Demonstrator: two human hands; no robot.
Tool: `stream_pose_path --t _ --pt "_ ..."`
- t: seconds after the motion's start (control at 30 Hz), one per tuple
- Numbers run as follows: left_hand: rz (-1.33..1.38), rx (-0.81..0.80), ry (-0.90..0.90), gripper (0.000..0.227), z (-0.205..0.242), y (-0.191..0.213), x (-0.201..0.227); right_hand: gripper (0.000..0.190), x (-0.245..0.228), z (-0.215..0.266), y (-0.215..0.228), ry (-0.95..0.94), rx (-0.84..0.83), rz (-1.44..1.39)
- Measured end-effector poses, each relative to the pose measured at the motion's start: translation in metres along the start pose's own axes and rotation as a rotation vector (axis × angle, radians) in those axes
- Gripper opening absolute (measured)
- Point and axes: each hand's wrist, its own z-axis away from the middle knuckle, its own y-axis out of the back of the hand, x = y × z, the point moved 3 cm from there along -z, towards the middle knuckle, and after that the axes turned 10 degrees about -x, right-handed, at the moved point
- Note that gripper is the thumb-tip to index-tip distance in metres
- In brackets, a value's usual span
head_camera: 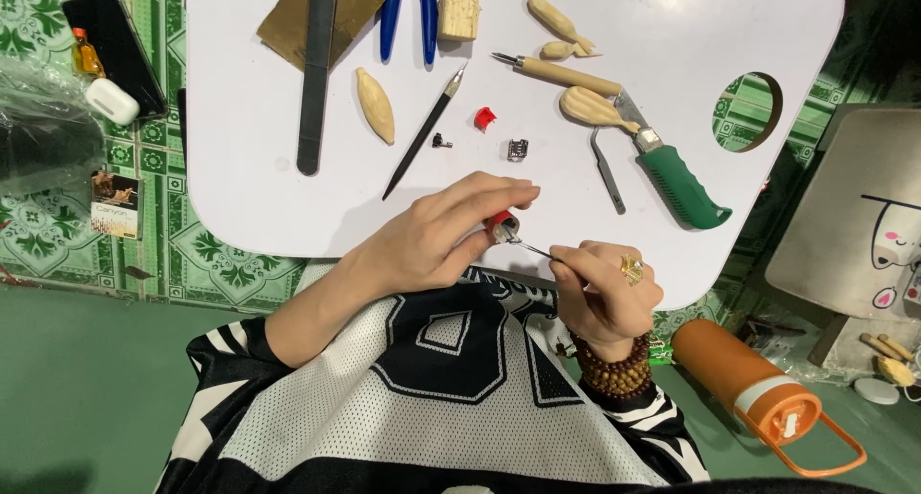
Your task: Disassembling and reassembling a small lighter to repair its mechanism, handling tiny internal components.
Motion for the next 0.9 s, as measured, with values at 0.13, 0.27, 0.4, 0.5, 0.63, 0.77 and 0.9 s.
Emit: stream_pose_path --t 0.13,0.27,0.4,0.5,0.63,0.77,0.9 --pt "0.005 0.000 0.003 0.037 0.000 -0.002 -0.001 0.006 -0.004 -0.009 0.003 0.027 -0.019 0.024" --pt "0.003 -0.010 0.005 0.036 0.001 -0.005 -0.006 0.007 -0.005 -0.011 0.010 0.052 -0.075 0.036" --pt "0.012 -0.022 -0.001 0.035 -0.002 -0.005 -0.003 0.009 0.003 -0.003 0.010 0.099 -0.076 0.056" --pt "0.012 -0.026 -0.001 0.036 -0.001 -0.006 -0.005 0.008 0.002 -0.005 0.012 0.106 -0.096 0.050" --pt "0.024 -0.029 0.000 0.034 -0.004 -0.004 0.000 0.010 0.002 -0.002 0.017 0.097 -0.129 0.053" --pt "0.026 -0.045 -0.010 0.034 -0.006 -0.004 0.000 0.007 0.000 -0.003 0.020 0.131 -0.140 0.060" --pt "0.025 -0.061 -0.014 0.035 -0.007 -0.005 0.002 0.014 0.001 -0.006 0.024 0.181 -0.176 0.064"
